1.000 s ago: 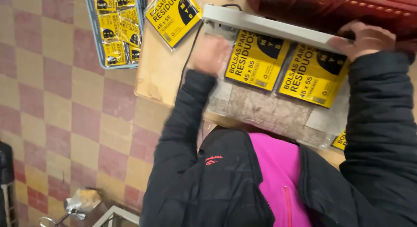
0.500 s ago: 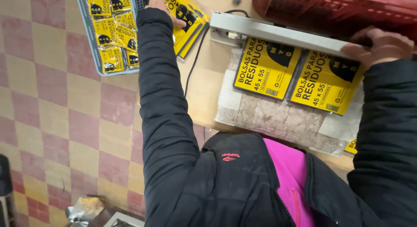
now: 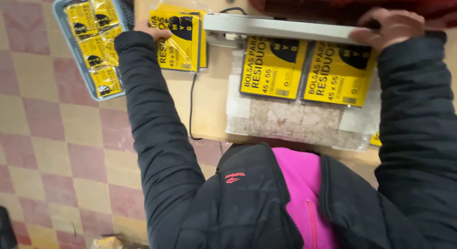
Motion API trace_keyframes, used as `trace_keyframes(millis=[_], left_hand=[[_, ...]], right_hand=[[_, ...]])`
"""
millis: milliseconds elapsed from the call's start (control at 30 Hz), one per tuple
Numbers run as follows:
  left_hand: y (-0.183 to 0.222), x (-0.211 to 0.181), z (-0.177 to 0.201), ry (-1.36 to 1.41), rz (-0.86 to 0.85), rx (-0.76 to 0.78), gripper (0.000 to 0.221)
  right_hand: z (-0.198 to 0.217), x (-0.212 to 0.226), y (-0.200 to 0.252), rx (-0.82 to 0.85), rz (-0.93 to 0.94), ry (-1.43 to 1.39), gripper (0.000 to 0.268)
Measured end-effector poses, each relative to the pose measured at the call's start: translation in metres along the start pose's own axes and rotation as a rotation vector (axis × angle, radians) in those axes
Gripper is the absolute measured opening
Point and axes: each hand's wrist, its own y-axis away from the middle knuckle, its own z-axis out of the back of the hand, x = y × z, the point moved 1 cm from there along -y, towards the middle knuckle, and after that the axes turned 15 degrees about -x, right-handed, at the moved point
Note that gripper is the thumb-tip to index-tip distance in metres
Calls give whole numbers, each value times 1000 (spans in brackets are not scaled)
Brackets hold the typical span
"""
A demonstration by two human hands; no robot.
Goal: The person repeatedly places yellow-labeled plastic bags into a heat-sealing machine, closes the lid to seal them, and then removes the sealed packs. Sealed items are stacked on the table or placed into a red basket. The process is repeated for multiple units throughout the clip.
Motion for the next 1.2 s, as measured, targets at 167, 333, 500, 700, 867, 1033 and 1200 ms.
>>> trace_keyframes(millis=[167,333,500,700,867,1033,1200], left_hand=[[50,-61,14,-283,-16,-320,49],[13,-9,-6,73,-116,-227,52],[114,-99,-11,-441,-678,-1106,50],[270,-192,-85,-55,-385,-403,35],[283,-215,-149,-160,-502,-513,66],[286,-243,-154,-332,-294,-484,82],[280,-258,-151,-373,-136,-437,84]], right_hand=[[11,15,-4,-30,-26,-58,44],[8,14,-2,-48,-1,-55,42],[9,19,-7,-66,-20,-50,44],[10,22,-9,-77,-15,-60,45],[11,25,-12,-97,-13,-98,45],[10,28,-16,-118,0,-126,43],[33,23,-17,-217,21,-323,29]])
